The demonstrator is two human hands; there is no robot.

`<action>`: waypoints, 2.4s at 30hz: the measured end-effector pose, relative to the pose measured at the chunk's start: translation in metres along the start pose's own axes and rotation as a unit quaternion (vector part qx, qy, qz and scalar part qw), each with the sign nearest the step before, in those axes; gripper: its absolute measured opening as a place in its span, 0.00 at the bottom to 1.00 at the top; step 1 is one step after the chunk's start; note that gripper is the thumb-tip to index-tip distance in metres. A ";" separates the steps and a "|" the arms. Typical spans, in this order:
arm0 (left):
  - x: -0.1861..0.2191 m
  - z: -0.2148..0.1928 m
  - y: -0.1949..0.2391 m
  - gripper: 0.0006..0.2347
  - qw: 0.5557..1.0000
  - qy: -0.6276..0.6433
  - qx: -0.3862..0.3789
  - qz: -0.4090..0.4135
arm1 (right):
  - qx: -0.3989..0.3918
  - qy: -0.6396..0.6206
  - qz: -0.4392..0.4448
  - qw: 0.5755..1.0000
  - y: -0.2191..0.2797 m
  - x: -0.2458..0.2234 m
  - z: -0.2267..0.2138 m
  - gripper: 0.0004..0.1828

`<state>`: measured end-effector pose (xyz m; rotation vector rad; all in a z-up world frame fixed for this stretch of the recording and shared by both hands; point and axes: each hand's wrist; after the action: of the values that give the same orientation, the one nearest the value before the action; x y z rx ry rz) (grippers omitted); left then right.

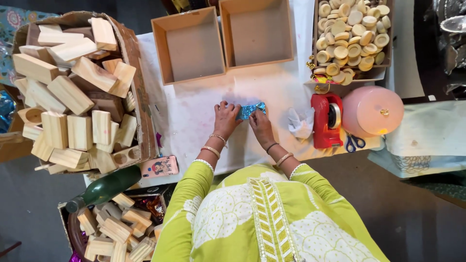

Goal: The person wraps a rectangular wooden block in decorative foil, folding the foil over the block and pressing the edges closed, then places the wrapped block into an open cardboard box on the table. They then pick up another wooden block and a round wooden piece from the pile to continue wrapping.

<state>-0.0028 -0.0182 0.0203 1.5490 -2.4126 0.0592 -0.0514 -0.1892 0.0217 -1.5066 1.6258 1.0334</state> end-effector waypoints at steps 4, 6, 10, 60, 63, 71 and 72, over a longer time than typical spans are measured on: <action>0.000 -0.002 0.000 0.26 1.000 -0.003 0.003 0.001 | 0.006 0.021 -0.014 1.000 -0.001 0.000 0.002 0.09; 0.000 -0.001 0.000 0.26 1.000 0.002 -0.001 0.000 | 0.003 0.042 -0.004 0.999 0.000 -0.001 0.003 0.08; -0.001 0.000 -0.001 0.27 1.000 0.002 -0.005 0.002 | -0.001 -0.007 0.006 1.000 -0.003 -0.006 -0.001 0.09; 0.021 0.006 0.021 0.26 0.955 0.236 0.140 -0.110 | -0.015 -0.239 0.150 0.959 -0.001 0.099 -0.011 0.38; 0.040 0.017 0.022 0.26 0.942 0.270 0.156 -0.123 | -0.085 -0.311 0.147 0.935 -0.006 0.076 -0.005 0.32; 0.045 -0.010 0.011 0.32 0.896 0.416 0.126 -0.086 | -0.127 -0.120 0.010 0.985 -0.046 0.029 -0.050 0.27; 0.044 -0.021 0.009 0.33 0.881 0.452 0.106 -0.089 | -0.139 -0.103 -0.034 0.984 -0.048 0.023 -0.055 0.27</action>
<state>-0.0243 -0.0496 0.0524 1.3670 -1.5470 0.8333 -0.0042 -0.2498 0.0213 -1.5617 1.3194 1.3721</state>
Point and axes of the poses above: each hand's wrist, its own y-axis away from the middle knuckle, its own z-axis out of the palm, x = y × z, and after that the axes turned 4 degrees about -x, right-handed
